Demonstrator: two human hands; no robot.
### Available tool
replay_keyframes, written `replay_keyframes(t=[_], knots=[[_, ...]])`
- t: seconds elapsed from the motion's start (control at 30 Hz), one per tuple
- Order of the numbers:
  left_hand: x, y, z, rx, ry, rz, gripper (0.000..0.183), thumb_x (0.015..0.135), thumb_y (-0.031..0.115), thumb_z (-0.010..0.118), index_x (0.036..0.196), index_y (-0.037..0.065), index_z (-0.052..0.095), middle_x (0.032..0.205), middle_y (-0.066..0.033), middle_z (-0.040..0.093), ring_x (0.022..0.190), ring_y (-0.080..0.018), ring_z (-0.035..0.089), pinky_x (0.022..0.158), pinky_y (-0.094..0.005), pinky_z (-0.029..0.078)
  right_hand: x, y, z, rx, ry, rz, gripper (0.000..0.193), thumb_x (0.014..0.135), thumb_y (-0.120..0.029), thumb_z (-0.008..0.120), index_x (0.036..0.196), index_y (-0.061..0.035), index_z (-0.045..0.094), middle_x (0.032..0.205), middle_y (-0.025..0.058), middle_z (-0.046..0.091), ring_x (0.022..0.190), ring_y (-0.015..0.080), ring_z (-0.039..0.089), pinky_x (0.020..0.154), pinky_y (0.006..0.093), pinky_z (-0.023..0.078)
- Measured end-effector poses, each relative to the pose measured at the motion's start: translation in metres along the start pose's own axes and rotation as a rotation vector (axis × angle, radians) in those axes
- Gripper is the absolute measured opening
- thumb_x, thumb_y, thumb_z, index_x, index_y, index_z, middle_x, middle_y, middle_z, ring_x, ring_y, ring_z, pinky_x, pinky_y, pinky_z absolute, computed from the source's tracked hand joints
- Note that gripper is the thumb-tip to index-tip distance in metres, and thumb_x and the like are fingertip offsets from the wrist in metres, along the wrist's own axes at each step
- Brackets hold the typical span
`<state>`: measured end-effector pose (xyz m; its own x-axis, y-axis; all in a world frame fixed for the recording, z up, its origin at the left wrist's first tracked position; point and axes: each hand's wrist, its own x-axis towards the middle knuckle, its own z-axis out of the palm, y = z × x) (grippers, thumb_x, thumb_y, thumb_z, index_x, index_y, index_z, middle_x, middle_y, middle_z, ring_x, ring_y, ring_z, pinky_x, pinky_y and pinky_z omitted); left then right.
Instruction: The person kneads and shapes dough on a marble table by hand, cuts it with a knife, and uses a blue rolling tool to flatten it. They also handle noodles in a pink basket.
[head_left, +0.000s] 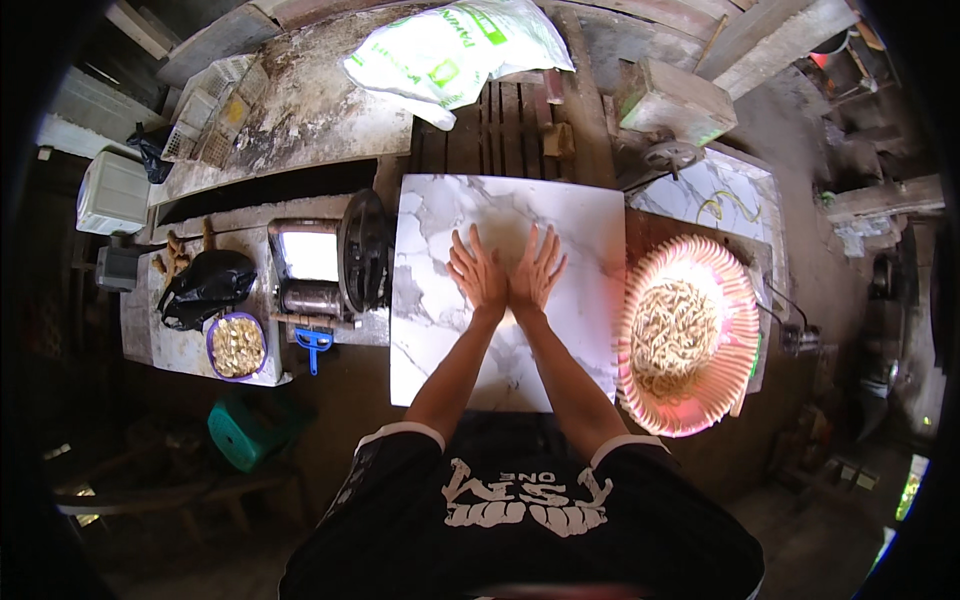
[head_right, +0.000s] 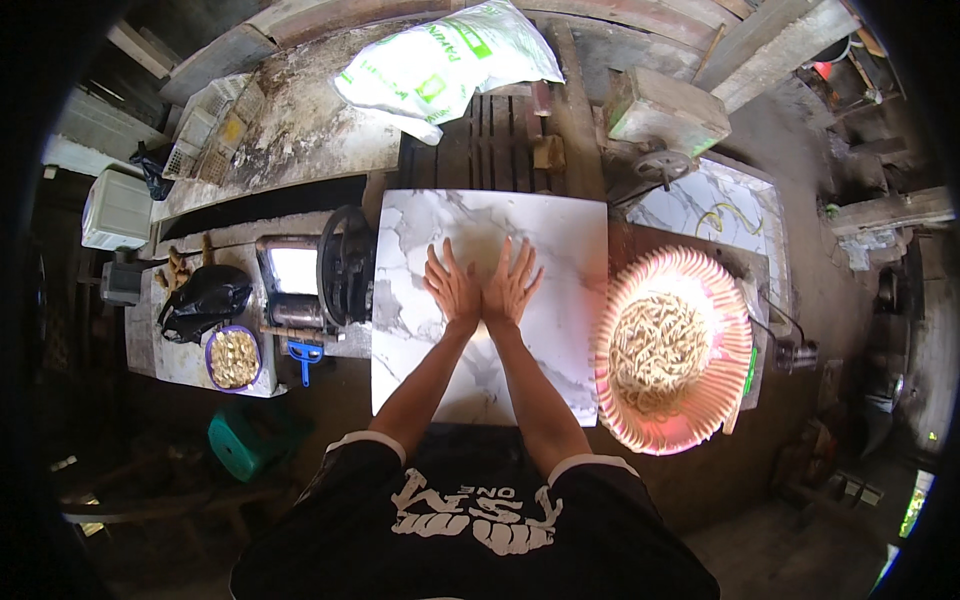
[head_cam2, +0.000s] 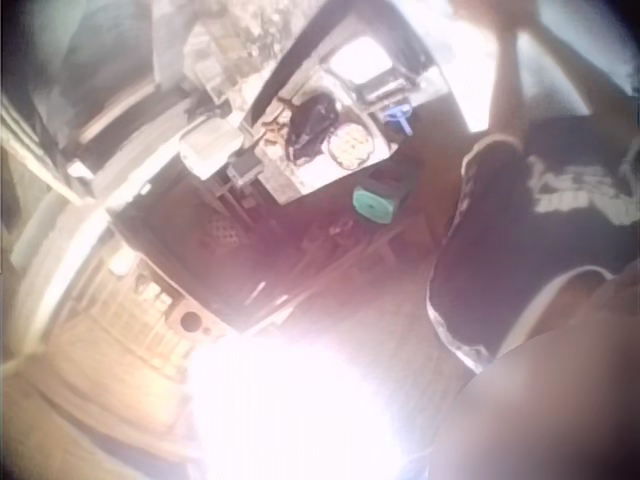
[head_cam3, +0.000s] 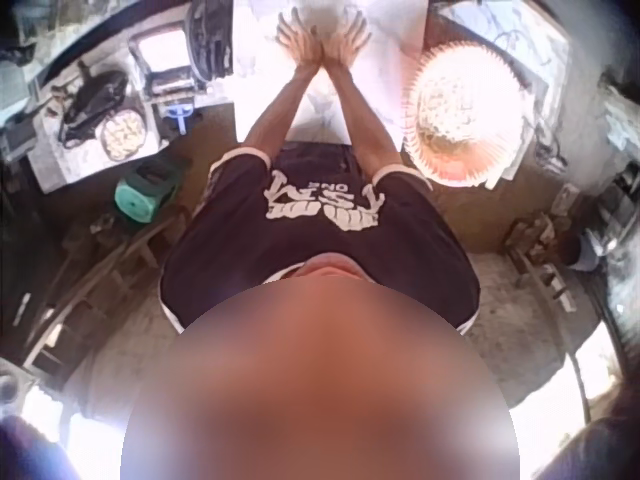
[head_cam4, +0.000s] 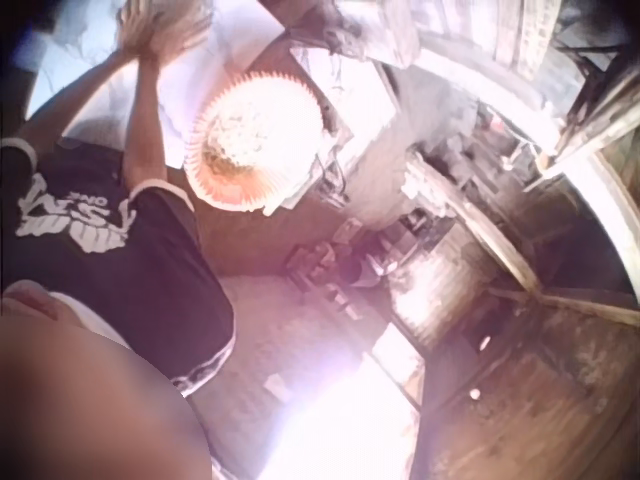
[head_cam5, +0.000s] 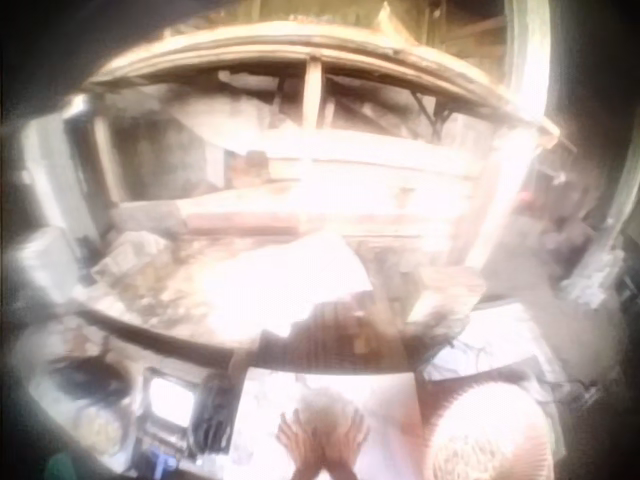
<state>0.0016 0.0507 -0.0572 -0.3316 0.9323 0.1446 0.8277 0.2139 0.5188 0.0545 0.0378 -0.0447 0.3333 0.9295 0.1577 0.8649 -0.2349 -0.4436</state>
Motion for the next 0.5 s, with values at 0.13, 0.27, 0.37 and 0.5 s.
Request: replay_keyframes(t=[0.13, 0.27, 0.37, 0.5], knots=[[-0.018, -0.013, -0.002, 0.103, -0.032, -0.014, 0.056, 0.079, 0.021, 0.048, 0.128, 0.017, 0.022, 0.133, -0.0148, 0.015, 0.118, -0.0301, 0.023, 0.096, -0.0453, 0.017, -0.019, 0.01, 0.003, -0.162, -0.149, 0.032, 0.059, 0.077, -0.019, 0.038, 0.131, -0.0124, 0.015, 0.137, 0.0147, 0.008, 0.127, 0.0277, 0.006, 0.099, 0.0484, -0.002], [-0.02, -0.022, -0.004, 0.166, -0.04, 0.024, 0.057, 0.081, 0.019, 0.044, 0.131, 0.016, 0.017, 0.135, -0.016, 0.011, 0.122, -0.0302, 0.017, 0.098, -0.046, 0.013, -0.021, 0.006, 0.004, -0.172, -0.175, 0.046, 0.059, 0.077, -0.017, 0.038, 0.131, -0.0122, 0.016, 0.137, 0.0154, 0.008, 0.127, 0.0279, 0.006, 0.099, 0.0499, -0.002], [0.003, -0.017, 0.008, 0.152, 0.03, 0.061, 0.055, 0.081, 0.018, 0.043, 0.13, 0.015, 0.019, 0.135, -0.0167, 0.012, 0.121, -0.031, 0.019, 0.098, -0.0456, 0.014, -0.003, 0.001, 0.009, -0.197, -0.141, 0.025, 0.057, 0.078, -0.015, 0.038, 0.131, -0.0112, 0.017, 0.136, 0.016, 0.01, 0.127, 0.0288, 0.008, 0.1, 0.0476, 0.001], [0.006, -0.024, 0.004, -0.117, 0.061, 0.021, 0.05, 0.082, 0.021, 0.043, 0.127, 0.011, 0.025, 0.131, -0.0178, 0.02, 0.119, -0.033, 0.02, 0.097, -0.0458, 0.015, 0.017, 0.011, 0.018, 0.214, -0.013, -0.105, 0.048, 0.082, -0.012, 0.035, 0.128, -0.0046, 0.022, 0.134, 0.0183, 0.016, 0.124, 0.0319, 0.014, 0.1, 0.042, 0.01]])
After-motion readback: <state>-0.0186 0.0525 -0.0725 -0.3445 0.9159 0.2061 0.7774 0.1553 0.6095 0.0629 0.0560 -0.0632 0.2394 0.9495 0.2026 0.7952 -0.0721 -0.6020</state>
